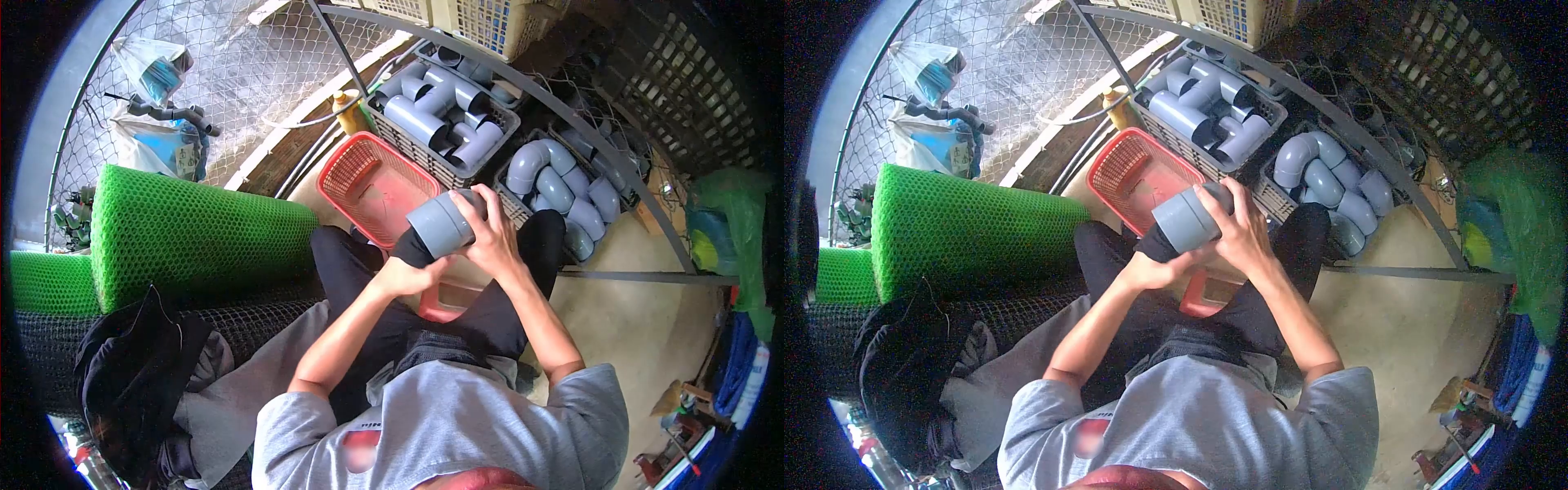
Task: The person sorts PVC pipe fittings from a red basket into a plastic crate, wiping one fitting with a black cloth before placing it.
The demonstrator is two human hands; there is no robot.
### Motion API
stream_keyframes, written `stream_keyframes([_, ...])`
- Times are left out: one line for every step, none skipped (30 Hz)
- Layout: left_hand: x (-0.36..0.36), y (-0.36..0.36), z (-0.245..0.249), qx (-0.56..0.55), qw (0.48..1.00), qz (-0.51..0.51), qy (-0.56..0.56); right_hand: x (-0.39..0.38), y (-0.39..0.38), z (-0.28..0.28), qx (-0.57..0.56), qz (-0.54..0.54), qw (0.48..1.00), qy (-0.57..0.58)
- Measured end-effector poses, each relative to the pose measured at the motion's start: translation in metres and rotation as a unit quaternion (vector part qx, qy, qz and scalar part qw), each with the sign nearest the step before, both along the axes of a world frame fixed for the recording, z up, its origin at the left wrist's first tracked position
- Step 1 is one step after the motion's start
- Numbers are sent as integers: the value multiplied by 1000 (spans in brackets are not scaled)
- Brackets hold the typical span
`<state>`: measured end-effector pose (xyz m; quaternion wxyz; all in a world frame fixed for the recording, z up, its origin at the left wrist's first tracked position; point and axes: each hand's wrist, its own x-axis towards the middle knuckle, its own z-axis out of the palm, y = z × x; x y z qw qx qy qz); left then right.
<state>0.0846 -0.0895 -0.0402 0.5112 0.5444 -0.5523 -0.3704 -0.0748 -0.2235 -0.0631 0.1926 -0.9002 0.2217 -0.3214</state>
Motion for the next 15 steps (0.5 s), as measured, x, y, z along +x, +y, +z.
stream_keyframes([0, 2, 1, 1, 1000, 1, 0, 0, 2, 0, 1, 1, 1000, 0])
stream_keyframes([0, 5, 2, 56, 995, 34, 73, 1, 5, 0, -4, 3, 1000, -26])
stream_keyframes([0, 5, 2, 108, 981, 66, 145, 1, 5, 0, -10, 4, 999, -52])
stream_keyframes([0, 6, 2, 109, 981, 65, 146, 3, 4, -3, -10, 3, 999, -51])
stream_keyframes([-1, 7, 0, 116, 940, 79, 310, 4, 3, -8, -36, 9, 997, -68])
stream_keyframes([-2, 9, -1, 120, 872, 92, 466, 5, 1, -10, -63, 17, 994, -85])
stream_keyframes([1, 6, -2, 103, 830, 60, 545, 6, -1, -9, -63, 19, 994, -82])
stream_keyframes([4, 8, 3, 106, 772, 53, 624, 8, -4, -8, -68, 36, 993, -90])
stream_keyframes([3, 9, 2, 100, 780, 54, 615, 10, -5, -7, -73, 52, 991, -98])
stream_keyframes([3, 10, 3, 94, 788, 53, 606, 11, -7, -7, -75, 53, 991, -98])
stream_keyframes([2, 12, 5, 120, 906, 48, 402, 13, -8, -8, -75, 67, 990, -101])
stream_keyframes([0, 15, 8, 139, 974, 42, 176, 14, -8, -8, -75, 82, 988, -104])
stream_keyframes([-12, 12, 12, 43, 997, 4, 61, 12, -5, -3, -65, 84, 992, -69])
stream_keyframes([-32, 9, 8, -81, 989, 96, -76, 14, -4, -10, -67, 89, 991, -70])
stream_keyframes([-25, 12, -24, -69, 983, 63, -161, 18, -4, -22, -24, 81, 992, -96])
